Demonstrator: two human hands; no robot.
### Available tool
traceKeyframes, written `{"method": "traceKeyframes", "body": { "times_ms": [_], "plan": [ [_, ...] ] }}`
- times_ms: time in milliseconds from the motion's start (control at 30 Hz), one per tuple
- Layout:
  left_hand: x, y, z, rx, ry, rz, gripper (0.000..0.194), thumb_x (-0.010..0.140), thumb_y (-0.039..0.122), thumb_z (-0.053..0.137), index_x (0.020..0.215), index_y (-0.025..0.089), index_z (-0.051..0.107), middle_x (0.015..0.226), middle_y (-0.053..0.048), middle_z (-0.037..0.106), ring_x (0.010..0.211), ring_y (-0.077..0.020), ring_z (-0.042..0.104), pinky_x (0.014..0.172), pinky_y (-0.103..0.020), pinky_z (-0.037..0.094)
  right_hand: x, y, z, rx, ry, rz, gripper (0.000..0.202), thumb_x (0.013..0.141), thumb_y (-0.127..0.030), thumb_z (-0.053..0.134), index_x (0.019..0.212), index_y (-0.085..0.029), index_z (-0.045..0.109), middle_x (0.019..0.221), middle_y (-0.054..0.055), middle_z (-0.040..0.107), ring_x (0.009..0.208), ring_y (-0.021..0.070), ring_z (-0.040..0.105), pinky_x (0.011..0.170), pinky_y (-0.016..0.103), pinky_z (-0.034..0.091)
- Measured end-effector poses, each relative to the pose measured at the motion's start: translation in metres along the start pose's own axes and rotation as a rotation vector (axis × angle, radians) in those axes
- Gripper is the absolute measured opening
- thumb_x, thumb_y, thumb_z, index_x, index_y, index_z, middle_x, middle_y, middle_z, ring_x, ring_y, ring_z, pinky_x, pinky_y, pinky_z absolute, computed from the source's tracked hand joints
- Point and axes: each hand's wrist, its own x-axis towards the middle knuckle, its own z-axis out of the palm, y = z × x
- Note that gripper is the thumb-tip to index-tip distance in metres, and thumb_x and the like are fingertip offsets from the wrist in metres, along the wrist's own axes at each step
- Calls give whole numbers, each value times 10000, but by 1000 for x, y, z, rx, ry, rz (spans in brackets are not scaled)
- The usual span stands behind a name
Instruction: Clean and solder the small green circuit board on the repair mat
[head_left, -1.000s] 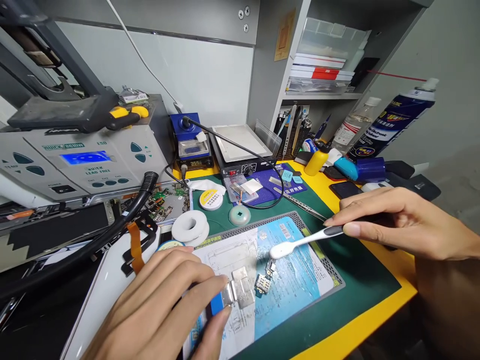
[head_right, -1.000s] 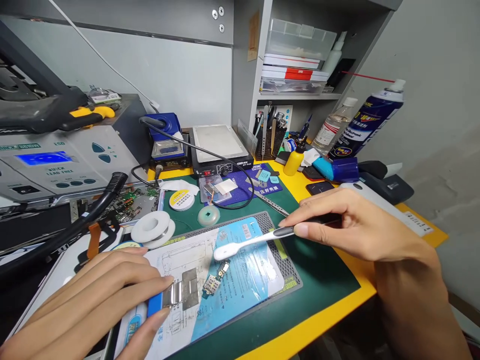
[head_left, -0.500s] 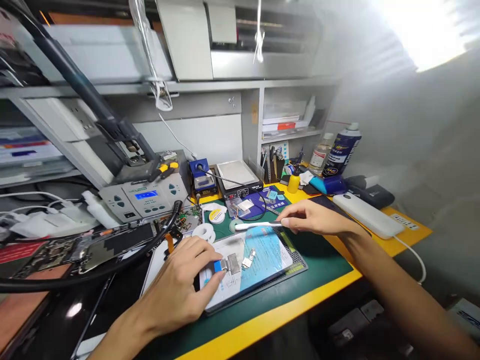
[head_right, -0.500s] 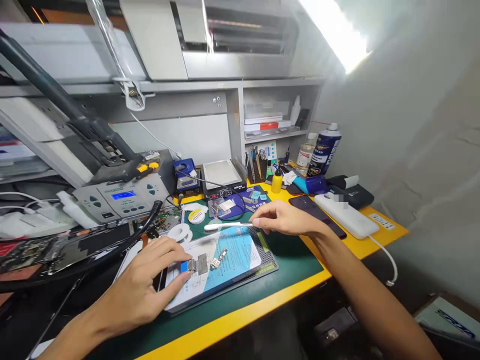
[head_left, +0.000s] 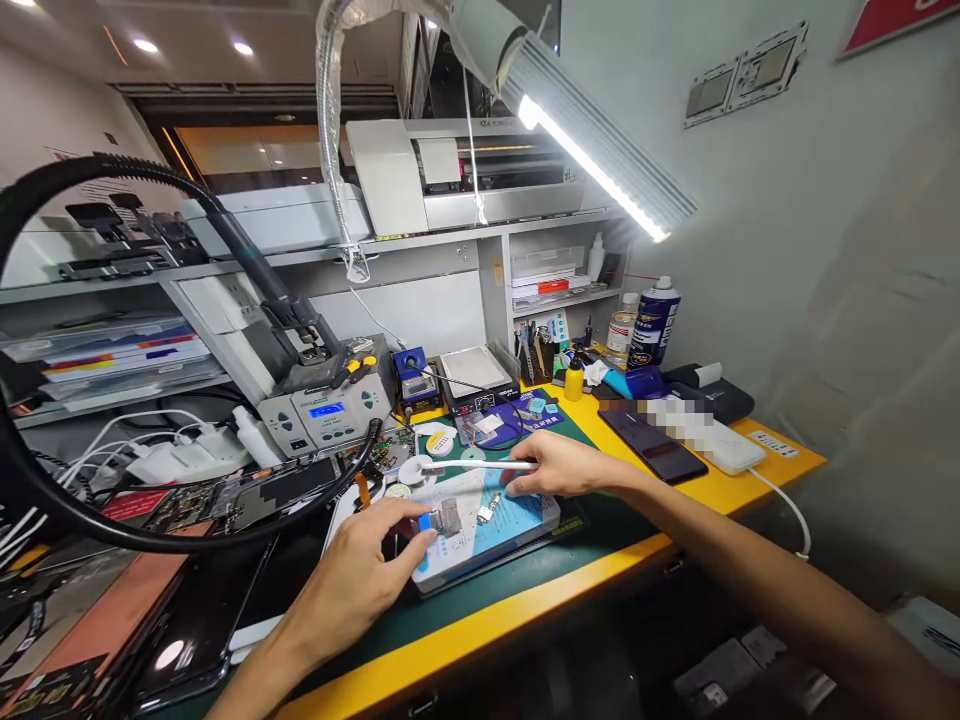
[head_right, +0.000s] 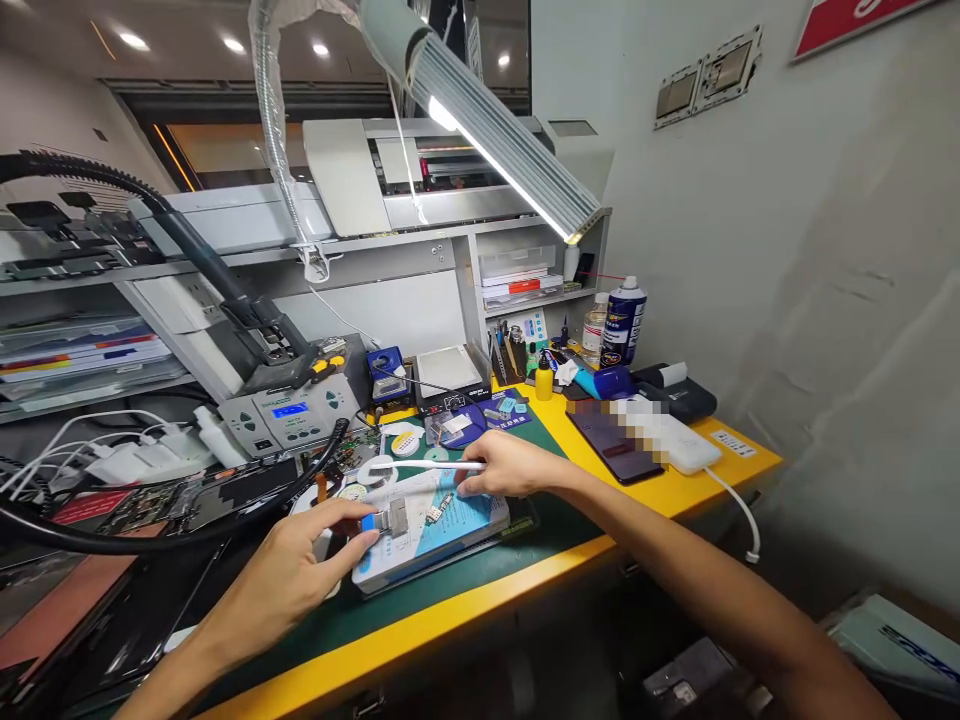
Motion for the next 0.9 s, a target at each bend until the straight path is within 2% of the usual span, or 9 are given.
{"method": "traceKeyframes", "body": {
  "times_ms": [100,167,400,533,700,900],
  "plan": [
    [-6,1,3,-40,27,-68,386,980,513,548,1126,170,650,881,-12,686,775,-152,663,719,-330,556,4,-14,1,-55,-16,18,289,965,-398,663,1093,-139,687,1005,33,714,823,193,701,713,351,600],
    [-9,3,6,-58,42,-86,401,979,522,546,1147,170,639,869,-9,672,770,-152,654,700,-323,547,6,-20,0,-87,-29,24,290,961,-400,667,1085,-138,690,1025,37,714,856,207,703,738,366,601],
    [-17,11,13,-129,35,-47,333,986,457,561,1157,182,640,1077,-52,677,917,-174,653,852,-394,554,12,-22,1,-135,-81,50,271,962,-381,668,1079,-137,689,1033,37,713,861,207,703,737,363,603],
    [-16,13,16,-166,34,-114,316,981,422,584,1176,177,624,1078,-52,671,905,-170,656,831,-385,567,10,-21,3,-112,-95,76,259,966,-375,665,1061,-135,687,999,31,711,815,187,699,703,341,600],
    [-5,10,13,-213,-60,-234,322,961,409,623,1163,159,631,1039,-42,680,872,-167,669,793,-371,581,6,-22,4,-59,-82,72,251,968,-378,663,1019,-133,687,934,17,706,743,159,683,644,304,585],
    [2,2,5,-315,-173,-265,327,948,389,648,1176,156,630,1093,-53,680,927,-184,678,809,-381,591,6,-26,7,-19,-68,36,270,968,-396,659,1020,-133,687,931,17,708,744,161,684,651,309,585]
  ]
}}
